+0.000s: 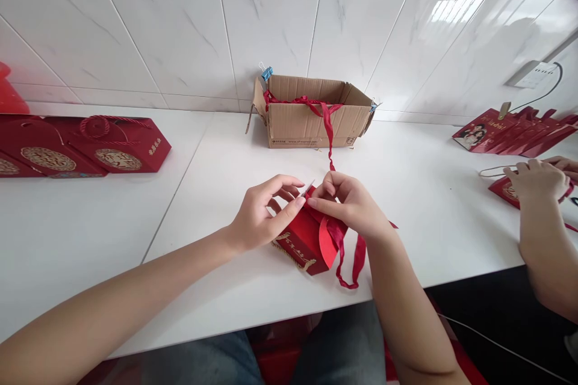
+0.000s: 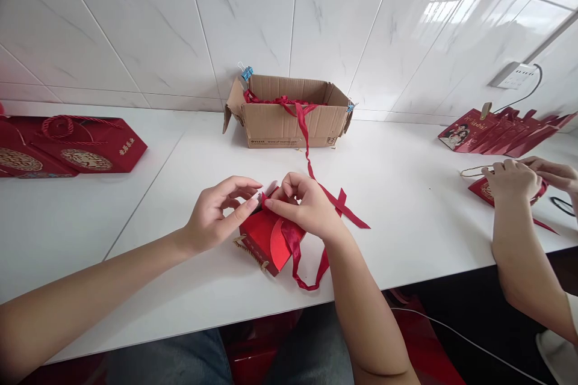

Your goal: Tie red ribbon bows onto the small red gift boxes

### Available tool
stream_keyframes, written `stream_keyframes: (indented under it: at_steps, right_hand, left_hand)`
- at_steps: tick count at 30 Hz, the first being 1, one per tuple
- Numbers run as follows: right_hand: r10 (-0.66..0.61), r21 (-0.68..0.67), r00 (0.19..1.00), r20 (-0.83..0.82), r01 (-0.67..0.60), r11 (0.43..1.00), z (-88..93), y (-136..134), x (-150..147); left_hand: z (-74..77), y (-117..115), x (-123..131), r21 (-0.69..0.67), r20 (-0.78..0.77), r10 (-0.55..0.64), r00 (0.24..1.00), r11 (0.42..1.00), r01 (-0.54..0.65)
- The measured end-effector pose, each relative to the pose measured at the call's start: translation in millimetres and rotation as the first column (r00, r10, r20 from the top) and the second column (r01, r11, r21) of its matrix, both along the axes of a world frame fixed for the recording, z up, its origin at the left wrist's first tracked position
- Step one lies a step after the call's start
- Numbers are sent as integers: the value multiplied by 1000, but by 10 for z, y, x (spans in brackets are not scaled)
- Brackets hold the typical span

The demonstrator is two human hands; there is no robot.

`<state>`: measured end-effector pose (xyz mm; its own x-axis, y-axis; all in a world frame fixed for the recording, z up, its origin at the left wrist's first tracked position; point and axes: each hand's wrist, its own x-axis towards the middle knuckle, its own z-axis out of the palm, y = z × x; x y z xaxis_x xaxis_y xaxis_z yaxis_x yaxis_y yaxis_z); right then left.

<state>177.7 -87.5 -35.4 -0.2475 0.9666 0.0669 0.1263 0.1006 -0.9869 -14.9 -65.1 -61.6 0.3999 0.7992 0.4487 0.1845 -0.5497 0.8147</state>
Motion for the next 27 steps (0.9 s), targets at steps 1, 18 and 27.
stream_keyframes:
  at_steps: [1, 18, 27]
  right_hand:
    - [-1, 7, 1000, 24, 1, 1000, 6, -4, 2]
    - [-5, -6, 1000, 8, 5, 1000, -4, -16, 10]
    - [-102, 127, 994, 38, 97, 987, -43, 10, -50]
  left_hand:
    - [-3, -2, 1, 13, -2, -5, 1000, 1000, 5]
    - [-19, 18, -17, 160, -6, -150, 989, 976, 149]
    - [67, 22, 26, -279, 107, -130, 986, 948, 155]
